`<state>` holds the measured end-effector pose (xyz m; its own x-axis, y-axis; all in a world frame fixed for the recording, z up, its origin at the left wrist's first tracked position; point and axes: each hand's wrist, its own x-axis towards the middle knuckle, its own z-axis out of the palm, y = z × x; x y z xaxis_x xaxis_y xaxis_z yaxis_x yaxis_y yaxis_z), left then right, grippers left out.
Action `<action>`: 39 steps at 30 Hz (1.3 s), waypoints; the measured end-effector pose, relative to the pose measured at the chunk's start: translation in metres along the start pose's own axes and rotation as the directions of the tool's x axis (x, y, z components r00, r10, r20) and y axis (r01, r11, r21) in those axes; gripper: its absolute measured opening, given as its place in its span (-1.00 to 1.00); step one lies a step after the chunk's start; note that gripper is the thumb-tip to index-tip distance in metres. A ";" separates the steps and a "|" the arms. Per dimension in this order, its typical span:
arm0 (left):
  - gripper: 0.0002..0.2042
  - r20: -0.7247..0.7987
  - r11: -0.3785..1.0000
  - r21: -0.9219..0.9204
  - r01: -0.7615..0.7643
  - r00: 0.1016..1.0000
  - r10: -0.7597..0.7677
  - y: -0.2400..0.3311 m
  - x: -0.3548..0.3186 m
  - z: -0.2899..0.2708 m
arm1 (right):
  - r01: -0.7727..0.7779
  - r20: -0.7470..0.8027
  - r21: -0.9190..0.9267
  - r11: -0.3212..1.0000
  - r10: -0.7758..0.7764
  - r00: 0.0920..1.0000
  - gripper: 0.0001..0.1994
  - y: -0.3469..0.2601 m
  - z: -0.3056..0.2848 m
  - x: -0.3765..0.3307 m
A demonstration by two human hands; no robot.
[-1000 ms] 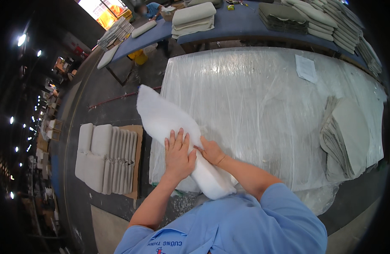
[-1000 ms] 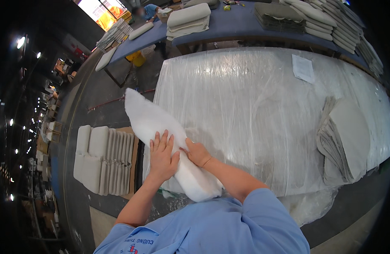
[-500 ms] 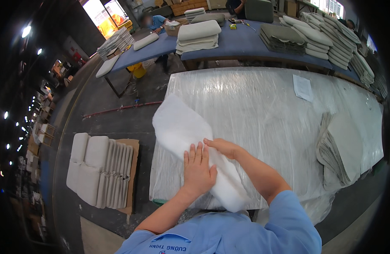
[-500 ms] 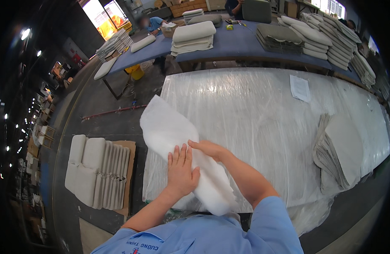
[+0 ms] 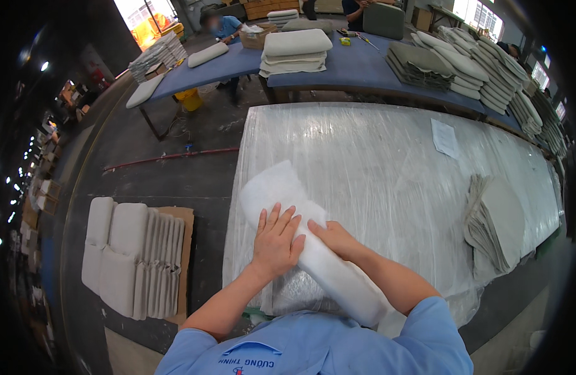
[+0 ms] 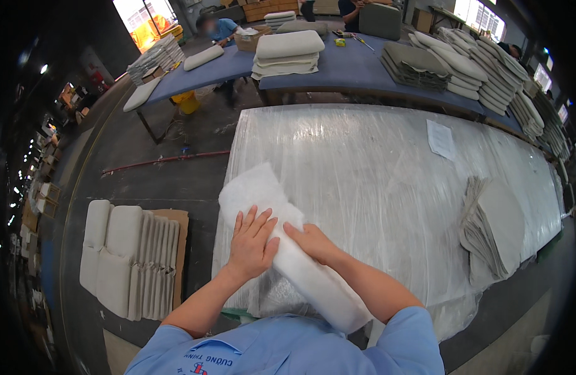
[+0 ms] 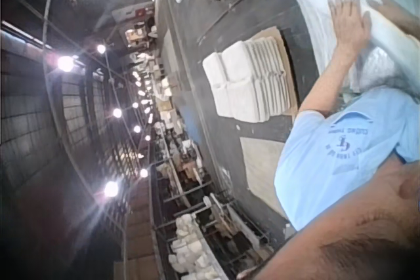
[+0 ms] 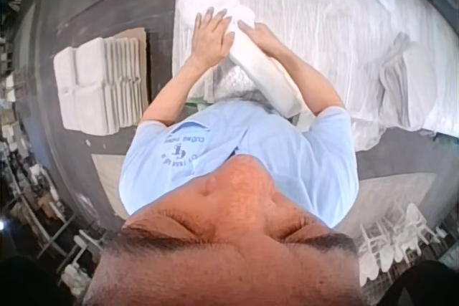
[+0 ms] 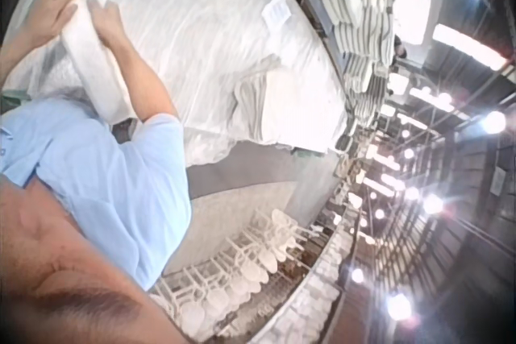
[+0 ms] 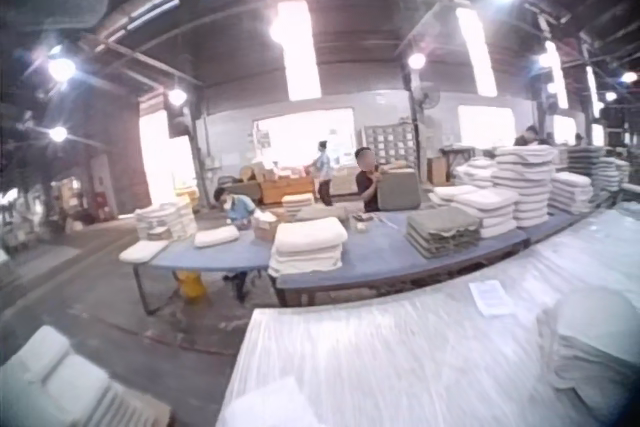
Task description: The person picks up a white cushion, places it on a table, and wraps it in a white sheet. The person folds the sheet around the cushion and smooths the edges to secure the wrapping.
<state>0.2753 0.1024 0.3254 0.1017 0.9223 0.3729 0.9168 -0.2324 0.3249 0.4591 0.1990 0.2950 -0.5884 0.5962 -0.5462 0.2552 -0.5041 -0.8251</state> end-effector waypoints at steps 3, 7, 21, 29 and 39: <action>-0.54 0.023 1.000 -0.010 -0.018 1.000 0.018 0.002 0.002 0.005 | -0.020 -0.037 -0.083 0.996 0.017 0.999 -0.57 0.001 -0.001 0.002; -0.49 0.030 1.000 -0.029 -0.008 1.000 0.009 0.005 0.003 0.004 | 0.323 -0.057 -0.269 0.907 -0.350 0.935 -0.60 0.027 0.000 0.007; -0.46 0.073 0.999 -0.051 0.017 0.997 -0.013 0.000 0.003 0.008 | 0.250 -0.082 -0.545 0.800 -0.347 0.934 -0.61 0.059 -0.001 0.050; -0.48 0.048 0.999 -0.045 0.014 0.999 -0.011 0.003 -0.005 0.008 | 0.444 -0.041 -0.476 0.759 -0.524 0.851 -0.56 0.086 -0.002 0.074; -0.47 -0.001 1.000 -0.020 0.008 1.000 -0.008 0.006 -0.010 0.007 | 0.031 0.192 -0.550 0.834 0.090 0.977 -0.33 -0.007 -0.044 0.071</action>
<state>0.2821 0.0937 0.3170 0.0940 0.9239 0.3709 0.9096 -0.2311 0.3453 0.4494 0.2722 0.2562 -0.6994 0.4171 -0.5804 0.6168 -0.0579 -0.7850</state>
